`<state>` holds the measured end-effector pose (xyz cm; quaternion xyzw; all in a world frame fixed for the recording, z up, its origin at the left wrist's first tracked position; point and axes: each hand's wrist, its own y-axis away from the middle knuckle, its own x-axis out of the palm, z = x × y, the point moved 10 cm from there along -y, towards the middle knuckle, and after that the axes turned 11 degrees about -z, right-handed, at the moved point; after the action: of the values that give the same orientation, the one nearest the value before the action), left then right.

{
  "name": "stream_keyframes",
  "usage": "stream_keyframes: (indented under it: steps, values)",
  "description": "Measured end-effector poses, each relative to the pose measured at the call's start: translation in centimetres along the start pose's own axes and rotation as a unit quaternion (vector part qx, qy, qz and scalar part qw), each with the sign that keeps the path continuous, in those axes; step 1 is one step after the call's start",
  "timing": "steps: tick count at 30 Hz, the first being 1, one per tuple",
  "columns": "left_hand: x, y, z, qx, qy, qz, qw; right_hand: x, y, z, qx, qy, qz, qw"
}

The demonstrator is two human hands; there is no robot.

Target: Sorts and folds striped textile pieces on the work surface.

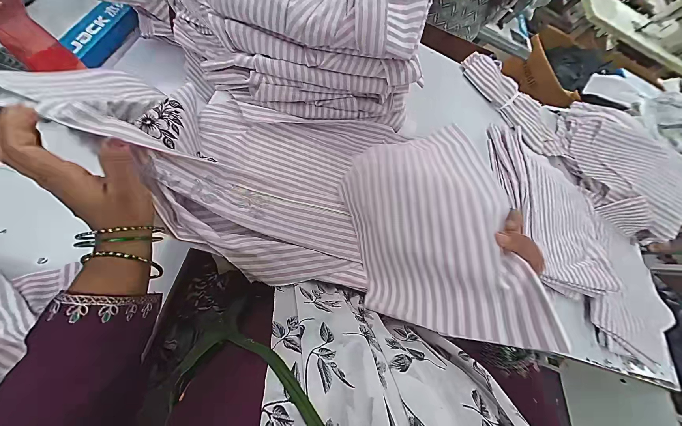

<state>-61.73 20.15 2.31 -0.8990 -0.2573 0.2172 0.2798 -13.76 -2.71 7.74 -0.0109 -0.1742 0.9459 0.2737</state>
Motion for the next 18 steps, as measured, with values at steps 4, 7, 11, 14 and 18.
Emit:
stream_keyframes:
  steps: [4, 7, 11, 14, 18]
  values:
    - [11.5, 7.4, -13.6, 0.174, -0.001, 0.270, 0.947, -6.5, 1.5, 4.0, 0.066, -0.020, -0.120, 0.990]
    - [20.4, 20.4, -18.6, 0.218, -0.035, 0.577, 0.786, -8.1, 3.6, 7.5, 0.034, 0.008, -0.342, 0.939]
    - [24.6, 28.6, -21.1, 0.257, -0.021, 0.686, 0.680, -11.5, 5.9, 8.9, -0.022, 0.020, -0.288, 0.957]
    - [25.2, 28.0, -22.5, 0.236, 0.036, 0.650, 0.722, -15.0, 7.5, 9.5, -0.022, 0.071, -0.182, 0.980]
    - [26.4, 25.8, -21.6, 0.114, -0.016, 0.646, 0.755, -17.8, 8.1, 11.1, 0.024, 0.056, -0.320, 0.945]
